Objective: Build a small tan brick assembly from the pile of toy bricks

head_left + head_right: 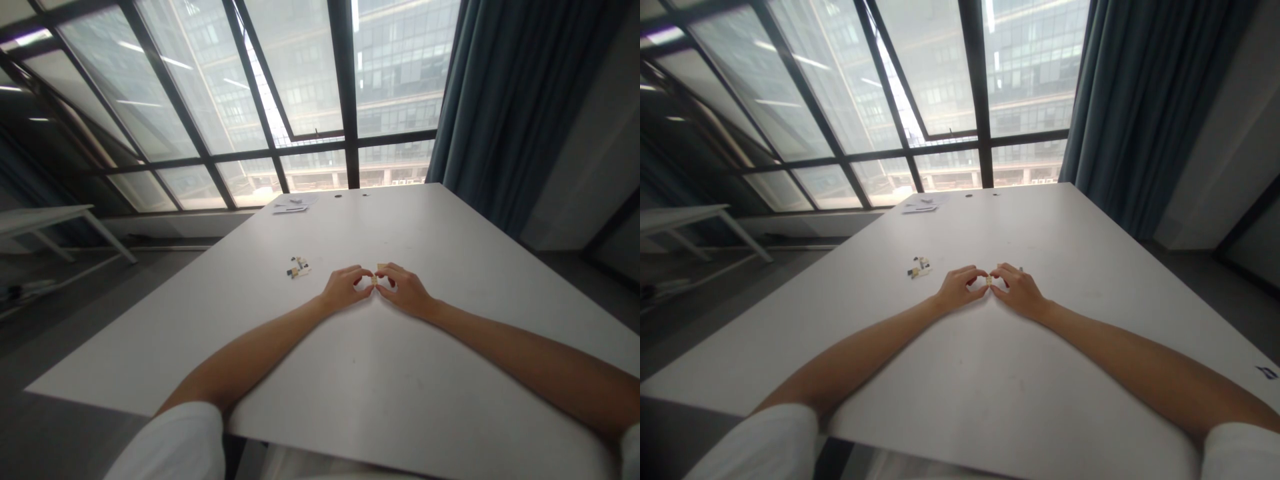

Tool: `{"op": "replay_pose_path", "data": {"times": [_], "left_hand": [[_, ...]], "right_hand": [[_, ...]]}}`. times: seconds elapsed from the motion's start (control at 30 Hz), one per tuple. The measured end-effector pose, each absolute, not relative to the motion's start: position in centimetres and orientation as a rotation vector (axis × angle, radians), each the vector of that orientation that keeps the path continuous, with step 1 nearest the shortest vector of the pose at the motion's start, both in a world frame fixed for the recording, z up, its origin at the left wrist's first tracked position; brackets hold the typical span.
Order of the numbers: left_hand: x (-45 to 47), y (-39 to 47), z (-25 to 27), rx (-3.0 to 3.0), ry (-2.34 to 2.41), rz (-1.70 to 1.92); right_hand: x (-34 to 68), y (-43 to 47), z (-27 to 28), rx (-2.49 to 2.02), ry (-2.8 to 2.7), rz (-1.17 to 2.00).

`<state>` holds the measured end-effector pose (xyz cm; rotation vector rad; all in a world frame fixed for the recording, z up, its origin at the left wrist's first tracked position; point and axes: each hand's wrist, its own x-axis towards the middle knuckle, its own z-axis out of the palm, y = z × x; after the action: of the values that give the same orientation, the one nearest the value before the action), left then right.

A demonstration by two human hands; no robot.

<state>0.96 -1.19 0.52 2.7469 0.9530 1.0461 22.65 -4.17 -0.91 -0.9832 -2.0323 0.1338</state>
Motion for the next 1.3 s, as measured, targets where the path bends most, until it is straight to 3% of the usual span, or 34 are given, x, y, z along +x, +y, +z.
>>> {"op": "replay_pose_path", "data": {"times": [1.3], "left_hand": [[1.03,-1.24,0.49,2.759,0.953,1.04]], "right_hand": [[22.67,-4.23,-0.89,-0.961,-2.038,0.131]]}}
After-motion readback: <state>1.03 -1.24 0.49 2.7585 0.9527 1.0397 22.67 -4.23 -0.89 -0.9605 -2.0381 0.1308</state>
